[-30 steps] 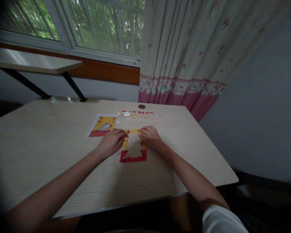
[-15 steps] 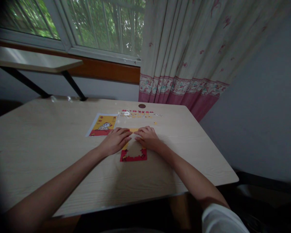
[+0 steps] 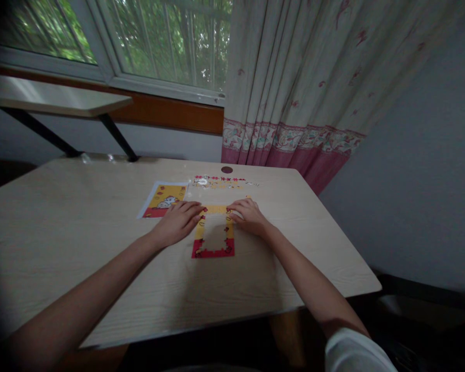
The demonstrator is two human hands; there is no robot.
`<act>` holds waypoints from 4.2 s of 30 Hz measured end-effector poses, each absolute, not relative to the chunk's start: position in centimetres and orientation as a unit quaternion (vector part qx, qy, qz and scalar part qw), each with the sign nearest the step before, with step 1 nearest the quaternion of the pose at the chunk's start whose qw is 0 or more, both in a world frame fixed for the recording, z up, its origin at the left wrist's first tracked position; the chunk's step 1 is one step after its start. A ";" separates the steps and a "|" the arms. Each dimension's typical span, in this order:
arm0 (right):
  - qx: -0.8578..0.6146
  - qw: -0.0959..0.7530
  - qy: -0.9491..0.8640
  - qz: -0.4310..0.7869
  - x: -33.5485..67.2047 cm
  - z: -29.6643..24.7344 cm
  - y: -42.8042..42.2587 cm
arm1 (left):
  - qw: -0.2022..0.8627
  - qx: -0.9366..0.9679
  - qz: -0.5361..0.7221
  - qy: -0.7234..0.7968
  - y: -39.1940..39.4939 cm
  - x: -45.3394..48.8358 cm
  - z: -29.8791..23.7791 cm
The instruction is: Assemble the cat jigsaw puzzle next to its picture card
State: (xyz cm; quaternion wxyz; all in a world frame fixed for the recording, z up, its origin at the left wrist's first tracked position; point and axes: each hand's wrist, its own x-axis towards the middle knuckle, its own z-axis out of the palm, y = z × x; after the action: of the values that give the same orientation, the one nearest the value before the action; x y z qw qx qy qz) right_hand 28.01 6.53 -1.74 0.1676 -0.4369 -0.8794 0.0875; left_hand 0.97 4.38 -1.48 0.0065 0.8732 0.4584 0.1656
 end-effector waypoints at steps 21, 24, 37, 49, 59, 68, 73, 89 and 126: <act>-0.401 0.133 -0.902 0.093 29.1 -1.3 6.4 | 0.008 0.908 0.162 0.387 4.3 -0.4 -0.3; -0.382 0.130 -0.908 0.109 29.2 -1.4 6.3 | 0.030 0.920 0.166 0.354 4.2 -0.7 0.1; -0.397 0.123 -0.899 0.135 28.9 -1.0 6.1 | 0.060 0.921 0.145 0.357 4.2 -0.6 -0.4; -0.401 0.120 -0.898 0.136 28.8 -1.1 6.4 | 0.066 0.917 0.167 0.356 4.3 -0.5 -0.4; -0.396 0.124 -0.900 0.130 28.6 -0.7 7.6 | 0.058 0.916 0.170 0.358 4.5 -0.5 -0.9; -0.494 0.171 -0.850 0.063 25.1 0.8 14.1 | 0.058 0.914 0.160 0.368 4.4 -0.4 -0.8; -0.540 0.131 -0.831 0.025 22.6 0.9 17.4 | 0.058 0.909 0.169 0.376 4.4 -0.4 -0.9; -0.511 0.120 -0.849 0.067 21.3 0.8 20.5 | 0.055 0.908 0.166 0.382 4.2 -0.2 -0.7; -0.451 0.458 -0.632 0.432 22.6 -1.1 3.2 | 0.193 0.764 0.464 0.404 2.6 3.5 -1.5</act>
State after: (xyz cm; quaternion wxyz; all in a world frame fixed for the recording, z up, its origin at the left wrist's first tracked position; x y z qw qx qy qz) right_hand 22.60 3.24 -1.12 0.4579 -0.4512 -0.6323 0.4323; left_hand 3.49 2.56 -1.49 0.1925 0.7641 0.4043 0.4643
